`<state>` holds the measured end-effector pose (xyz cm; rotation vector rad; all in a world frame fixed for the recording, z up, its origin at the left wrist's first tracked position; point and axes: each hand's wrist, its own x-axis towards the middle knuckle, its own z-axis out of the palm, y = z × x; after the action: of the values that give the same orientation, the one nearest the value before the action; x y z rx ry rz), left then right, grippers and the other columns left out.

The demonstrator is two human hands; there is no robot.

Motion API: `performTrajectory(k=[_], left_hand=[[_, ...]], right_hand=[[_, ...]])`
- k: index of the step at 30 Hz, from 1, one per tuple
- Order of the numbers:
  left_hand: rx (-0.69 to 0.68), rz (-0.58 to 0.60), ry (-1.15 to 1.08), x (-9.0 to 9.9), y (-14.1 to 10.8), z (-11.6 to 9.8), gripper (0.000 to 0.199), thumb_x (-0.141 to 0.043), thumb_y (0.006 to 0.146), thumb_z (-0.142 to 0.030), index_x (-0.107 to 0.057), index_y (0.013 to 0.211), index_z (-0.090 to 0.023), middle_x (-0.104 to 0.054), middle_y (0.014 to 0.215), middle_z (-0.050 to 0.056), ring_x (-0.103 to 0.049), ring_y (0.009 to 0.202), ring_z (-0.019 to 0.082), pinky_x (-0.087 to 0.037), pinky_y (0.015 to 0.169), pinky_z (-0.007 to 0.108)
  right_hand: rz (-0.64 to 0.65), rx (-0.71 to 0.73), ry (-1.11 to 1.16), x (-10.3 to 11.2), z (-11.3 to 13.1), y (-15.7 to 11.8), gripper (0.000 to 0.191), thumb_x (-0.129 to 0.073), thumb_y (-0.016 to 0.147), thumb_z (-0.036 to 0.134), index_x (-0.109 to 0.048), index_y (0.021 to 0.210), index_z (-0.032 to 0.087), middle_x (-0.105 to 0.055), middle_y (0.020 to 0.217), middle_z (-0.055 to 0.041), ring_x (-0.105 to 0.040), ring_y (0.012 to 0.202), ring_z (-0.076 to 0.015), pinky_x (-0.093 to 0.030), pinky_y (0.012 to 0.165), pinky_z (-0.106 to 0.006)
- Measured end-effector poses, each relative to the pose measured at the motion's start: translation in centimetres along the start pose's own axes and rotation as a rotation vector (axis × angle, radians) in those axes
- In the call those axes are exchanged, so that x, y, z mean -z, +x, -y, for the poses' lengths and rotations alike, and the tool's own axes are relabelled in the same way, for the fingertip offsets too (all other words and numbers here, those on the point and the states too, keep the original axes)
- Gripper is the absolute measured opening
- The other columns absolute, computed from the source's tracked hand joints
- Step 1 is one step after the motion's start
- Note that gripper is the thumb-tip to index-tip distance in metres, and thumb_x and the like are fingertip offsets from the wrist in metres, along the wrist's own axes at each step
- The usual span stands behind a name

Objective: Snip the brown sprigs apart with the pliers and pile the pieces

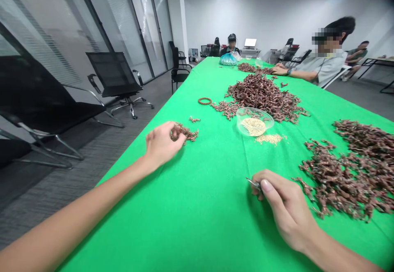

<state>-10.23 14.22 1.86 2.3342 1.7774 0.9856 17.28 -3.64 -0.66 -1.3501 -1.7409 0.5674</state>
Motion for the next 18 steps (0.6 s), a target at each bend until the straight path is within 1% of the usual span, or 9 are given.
performTrajectory(k=[3, 7, 12, 16, 18], left_hand=[[0.016, -0.004, 0.032, -0.2, 0.6, 0.7, 0.012, -0.06, 0.076, -0.032, -0.064, 0.076, -0.021, -0.063, 0.069, 0.0, -0.057, 0.064, 0.018, -0.033, 0.058, 0.028], [0.008, 0.006, 0.042, -0.5, 0.5, 0.6, 0.012, -0.059, 0.077, -0.031, -0.066, 0.08, -0.021, -0.066, 0.073, -0.001, -0.06, 0.067, 0.018, -0.035, 0.059, 0.027], [0.008, 0.012, 0.05, -0.7, 0.2, 0.6, 0.023, -0.061, 0.078, -0.037, -0.068, 0.094, -0.023, -0.069, 0.076, 0.0, -0.063, 0.071, 0.019, -0.037, 0.06, 0.027], [-0.013, 0.008, 0.055, -1.1, 0.0, 0.7, 0.025, -0.061, 0.079, -0.041, -0.067, 0.094, -0.023, -0.068, 0.077, 0.0, -0.063, 0.072, 0.02, -0.038, 0.06, 0.027], [-0.032, -0.002, 0.058, -1.2, -0.1, 0.7, 0.027, -0.061, 0.08, -0.043, -0.065, 0.097, -0.022, -0.067, 0.079, 0.001, -0.063, 0.075, 0.021, -0.04, 0.062, 0.027]], right_hand=[[0.013, 0.001, -0.011, 0.1, 0.2, 0.1, 0.032, -0.037, 0.102, 0.036, -0.056, 0.082, 0.02, -0.055, 0.073, -0.0005, -0.052, 0.066, -0.0144, -0.039, 0.062, -0.03], [0.029, 0.007, -0.018, 0.1, 0.4, 0.2, 0.032, -0.036, 0.102, 0.036, -0.056, 0.083, 0.02, -0.054, 0.073, 0.0001, -0.051, 0.067, -0.0141, -0.039, 0.063, -0.03], [0.039, 0.022, -0.023, 0.1, 0.4, 0.1, 0.03, -0.037, 0.102, 0.034, -0.057, 0.086, 0.02, -0.055, 0.074, -0.0002, -0.051, 0.068, -0.0145, -0.039, 0.064, -0.031], [0.038, 0.051, -0.03, 0.1, 0.4, 0.1, 0.028, -0.038, 0.102, 0.032, -0.057, 0.086, 0.019, -0.057, 0.076, -0.0009, -0.053, 0.07, -0.0148, -0.04, 0.065, -0.031], [0.037, 0.063, -0.036, 0.1, 0.4, 0.1, 0.028, -0.038, 0.102, 0.032, -0.057, 0.086, 0.019, -0.057, 0.077, -0.0013, -0.053, 0.07, -0.015, -0.041, 0.066, -0.031]])
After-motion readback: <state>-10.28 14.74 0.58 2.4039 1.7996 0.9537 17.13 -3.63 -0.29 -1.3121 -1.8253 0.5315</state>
